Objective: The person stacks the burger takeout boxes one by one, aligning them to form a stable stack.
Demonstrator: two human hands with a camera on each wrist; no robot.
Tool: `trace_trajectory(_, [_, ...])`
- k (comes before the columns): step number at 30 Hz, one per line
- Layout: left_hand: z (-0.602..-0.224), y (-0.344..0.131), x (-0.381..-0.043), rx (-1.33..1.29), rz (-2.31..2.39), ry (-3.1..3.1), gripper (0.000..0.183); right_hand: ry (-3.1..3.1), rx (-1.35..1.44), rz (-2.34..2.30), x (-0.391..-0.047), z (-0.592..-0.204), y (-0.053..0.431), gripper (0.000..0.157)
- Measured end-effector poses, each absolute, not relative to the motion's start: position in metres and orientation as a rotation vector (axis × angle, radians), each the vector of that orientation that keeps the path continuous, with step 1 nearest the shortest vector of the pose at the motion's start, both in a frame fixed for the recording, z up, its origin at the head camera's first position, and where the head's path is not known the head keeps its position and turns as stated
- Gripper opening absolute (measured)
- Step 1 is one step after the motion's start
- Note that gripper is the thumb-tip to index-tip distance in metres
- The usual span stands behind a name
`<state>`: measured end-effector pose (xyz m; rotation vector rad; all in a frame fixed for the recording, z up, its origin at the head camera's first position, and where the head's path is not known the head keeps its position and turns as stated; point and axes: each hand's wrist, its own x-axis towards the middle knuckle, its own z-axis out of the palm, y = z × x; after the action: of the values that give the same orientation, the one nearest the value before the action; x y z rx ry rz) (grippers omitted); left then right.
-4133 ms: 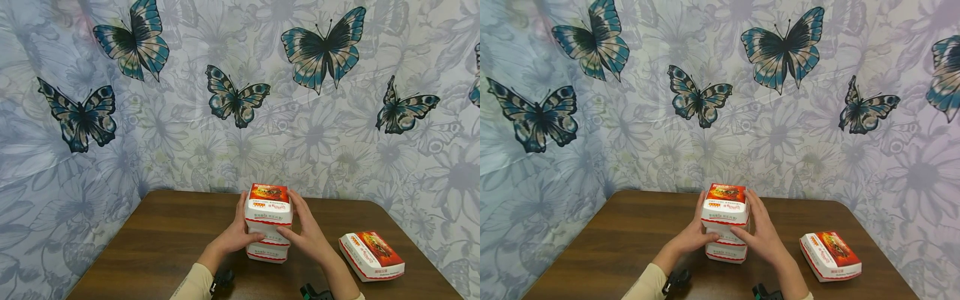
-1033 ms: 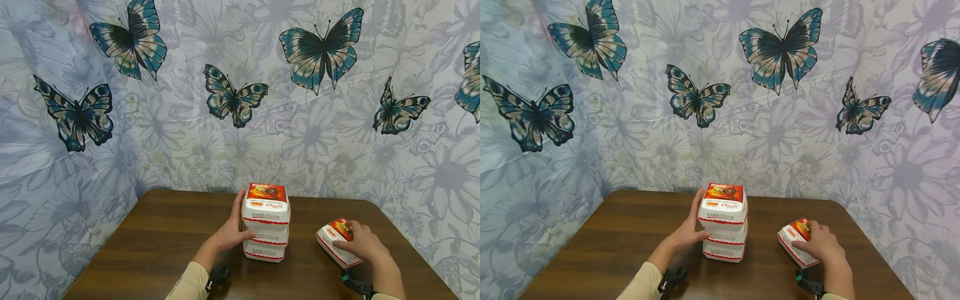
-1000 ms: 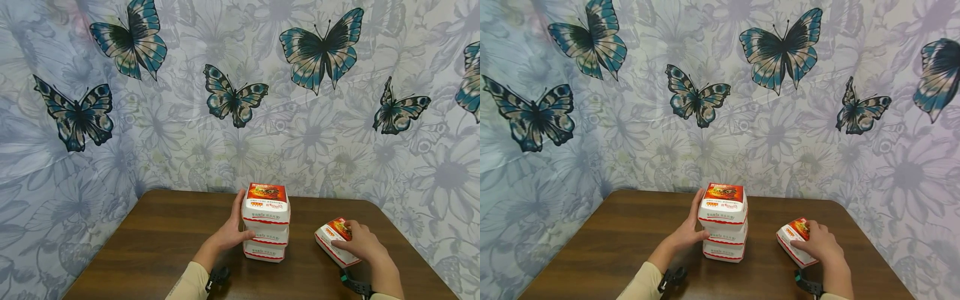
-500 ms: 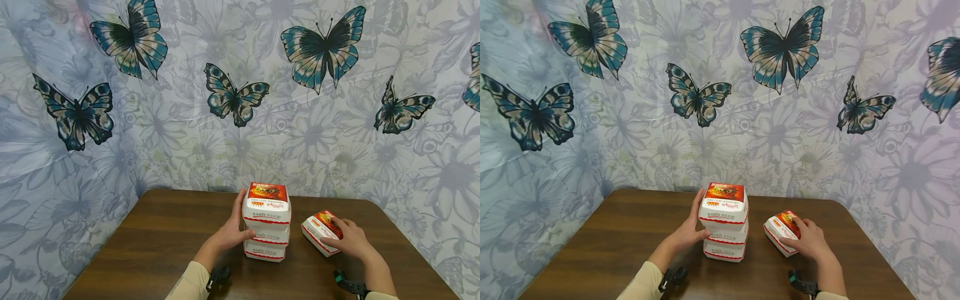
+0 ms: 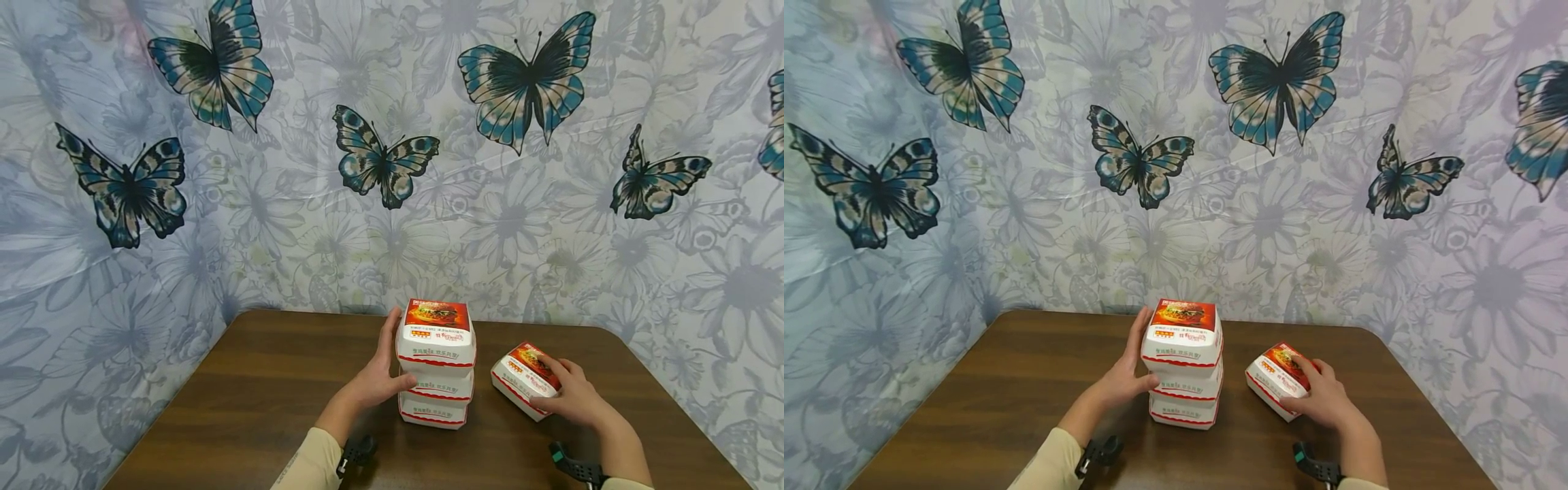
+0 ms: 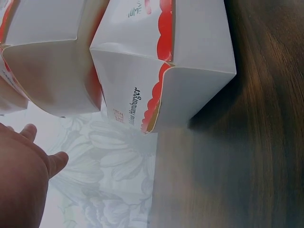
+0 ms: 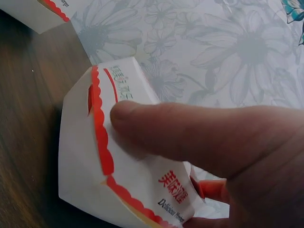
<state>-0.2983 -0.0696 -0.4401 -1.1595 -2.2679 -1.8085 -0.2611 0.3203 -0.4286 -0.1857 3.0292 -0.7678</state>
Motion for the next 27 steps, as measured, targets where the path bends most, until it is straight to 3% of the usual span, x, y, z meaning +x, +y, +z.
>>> trace_trajectory(27, [-0.4394,-0.0679,-0.2968,-1.158,-1.791,-2.262,0.118,3.168,-0.192,-0.925,-0.2621,-0.4298,0.3182,0.081])
